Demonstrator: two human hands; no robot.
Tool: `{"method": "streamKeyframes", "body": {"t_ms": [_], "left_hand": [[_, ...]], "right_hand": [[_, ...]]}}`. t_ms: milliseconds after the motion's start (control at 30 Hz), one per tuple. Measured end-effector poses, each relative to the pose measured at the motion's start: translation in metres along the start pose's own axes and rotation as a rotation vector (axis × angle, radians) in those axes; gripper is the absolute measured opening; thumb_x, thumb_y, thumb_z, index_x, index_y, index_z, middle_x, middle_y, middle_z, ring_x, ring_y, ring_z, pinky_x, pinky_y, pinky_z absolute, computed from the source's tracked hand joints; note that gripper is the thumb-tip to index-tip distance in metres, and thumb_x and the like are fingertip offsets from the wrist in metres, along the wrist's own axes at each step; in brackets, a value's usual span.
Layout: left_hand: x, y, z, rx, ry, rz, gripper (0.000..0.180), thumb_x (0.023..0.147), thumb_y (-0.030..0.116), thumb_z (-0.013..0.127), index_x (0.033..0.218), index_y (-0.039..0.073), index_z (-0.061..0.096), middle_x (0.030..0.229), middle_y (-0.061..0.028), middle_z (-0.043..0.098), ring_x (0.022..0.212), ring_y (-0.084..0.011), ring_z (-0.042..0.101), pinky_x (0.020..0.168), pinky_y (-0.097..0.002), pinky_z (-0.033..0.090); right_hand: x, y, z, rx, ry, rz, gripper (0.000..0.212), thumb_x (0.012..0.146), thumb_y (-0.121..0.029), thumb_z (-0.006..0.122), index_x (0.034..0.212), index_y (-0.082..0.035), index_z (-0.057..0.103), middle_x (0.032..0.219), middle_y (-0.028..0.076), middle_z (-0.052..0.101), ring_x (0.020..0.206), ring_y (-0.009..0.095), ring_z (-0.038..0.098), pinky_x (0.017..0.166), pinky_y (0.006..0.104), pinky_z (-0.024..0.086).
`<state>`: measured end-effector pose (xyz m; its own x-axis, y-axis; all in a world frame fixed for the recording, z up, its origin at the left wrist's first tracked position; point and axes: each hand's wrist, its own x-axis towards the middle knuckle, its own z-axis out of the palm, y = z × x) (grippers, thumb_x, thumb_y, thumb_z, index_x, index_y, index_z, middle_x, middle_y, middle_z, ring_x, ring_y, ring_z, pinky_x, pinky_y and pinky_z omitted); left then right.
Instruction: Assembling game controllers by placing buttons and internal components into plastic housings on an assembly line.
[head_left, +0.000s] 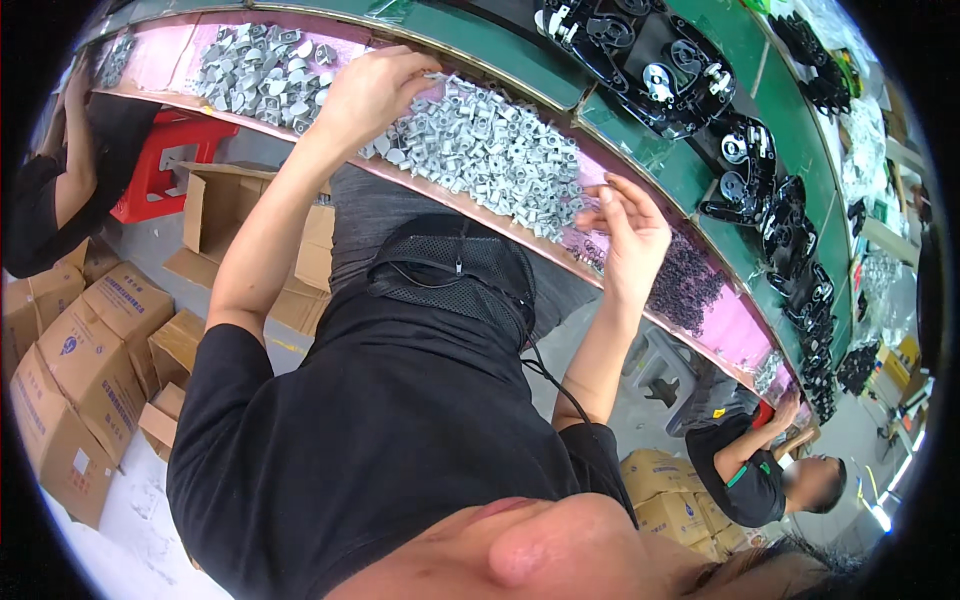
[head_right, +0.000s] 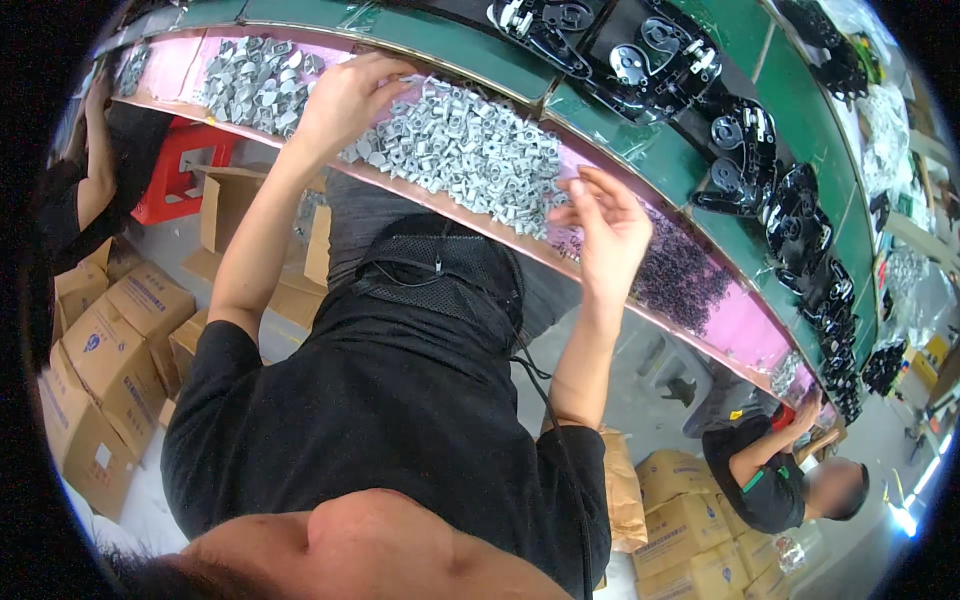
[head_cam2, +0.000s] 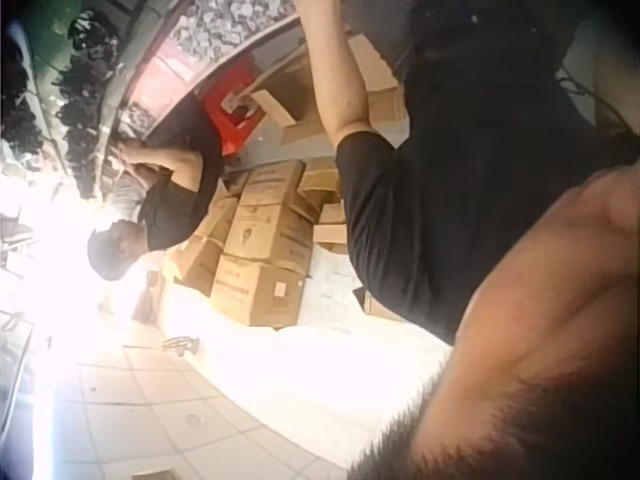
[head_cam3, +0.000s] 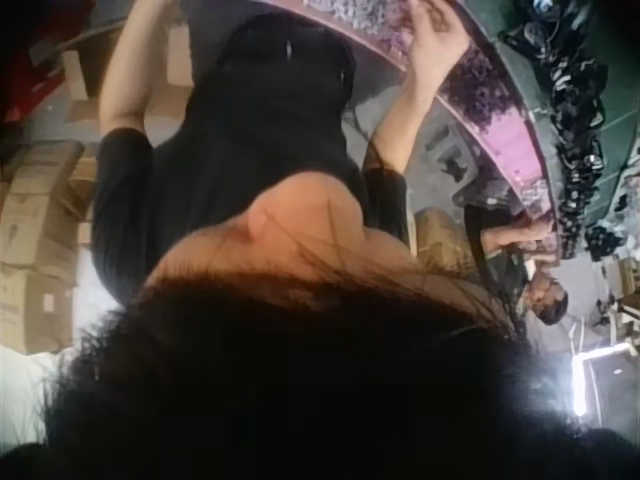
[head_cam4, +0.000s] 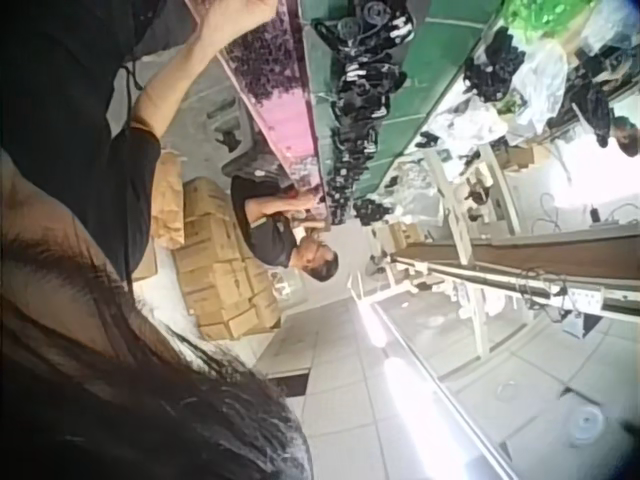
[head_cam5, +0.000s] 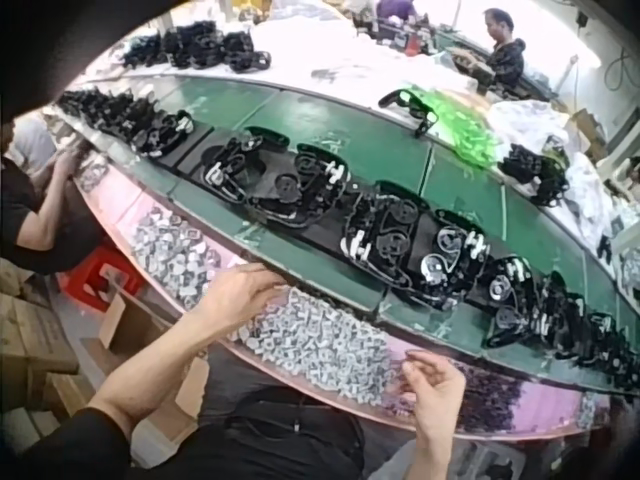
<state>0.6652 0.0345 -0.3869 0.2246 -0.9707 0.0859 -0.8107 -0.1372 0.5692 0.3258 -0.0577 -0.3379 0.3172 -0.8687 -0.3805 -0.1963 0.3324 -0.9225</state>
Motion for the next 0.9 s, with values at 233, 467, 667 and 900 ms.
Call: {"method": "streamKeyframes", "body": {"t_ms": [233, 467, 667, 900], "left_hand": [[-0.031, 0.082, -0.025, -0.567, 0.051, -0.001, 0.017, 0.091, 0.009, 0.078, 0.106, 0.003, 0.079, 0.097, -0.0084, 0.075, 0.087, -0.0185, 0.071, 0.076, -0.0307, 0.057], [-0.039, 0.099, -0.012, -0.669, 0.073, 0.109, 0.016, 0.086, 0.003, 0.079, 0.102, 0.0, 0.077, 0.097, -0.0094, 0.075, 0.085, -0.0238, 0.074, 0.075, -0.0325, 0.059], [-0.039, 0.093, -0.013, -0.635, 0.046, 0.125, 0.019, 0.086, 0.005, 0.079, 0.104, 0.001, 0.076, 0.099, -0.0097, 0.074, 0.085, -0.0256, 0.074, 0.073, -0.0331, 0.059], [-0.042, 0.091, -0.013, -0.418, 0.113, 0.187, 0.029, 0.087, 0.003, 0.078, 0.116, 0.002, 0.074, 0.109, -0.0126, 0.075, 0.092, -0.025, 0.075, 0.077, -0.0338, 0.061]], "right_hand": [[0.01, 0.001, 0.064, 0.62, -0.268, 0.174, 0.022, 0.102, -0.008, 0.066, 0.119, 0.006, 0.067, 0.101, 0.018, 0.074, 0.089, 0.033, 0.078, 0.078, 0.0379, 0.067], [0.012, 0.01, 0.09, 0.714, -0.28, 0.251, 0.018, 0.101, -0.01, 0.069, 0.115, 0.0, 0.07, 0.101, 0.014, 0.075, 0.097, 0.027, 0.075, 0.088, 0.0369, 0.062], [0.007, 0.009, 0.098, 0.552, -0.205, 0.204, 0.021, 0.099, -0.014, 0.073, 0.115, 0.0, 0.072, 0.1, 0.01, 0.076, 0.086, 0.015, 0.072, 0.078, 0.0261, 0.058], [0.005, 0.004, 0.106, 0.363, -0.15, 0.146, 0.025, 0.103, -0.02, 0.069, 0.114, 0.002, 0.074, 0.099, 0.007, 0.077, 0.082, 0.008, 0.069, 0.075, 0.0221, 0.055]]}}
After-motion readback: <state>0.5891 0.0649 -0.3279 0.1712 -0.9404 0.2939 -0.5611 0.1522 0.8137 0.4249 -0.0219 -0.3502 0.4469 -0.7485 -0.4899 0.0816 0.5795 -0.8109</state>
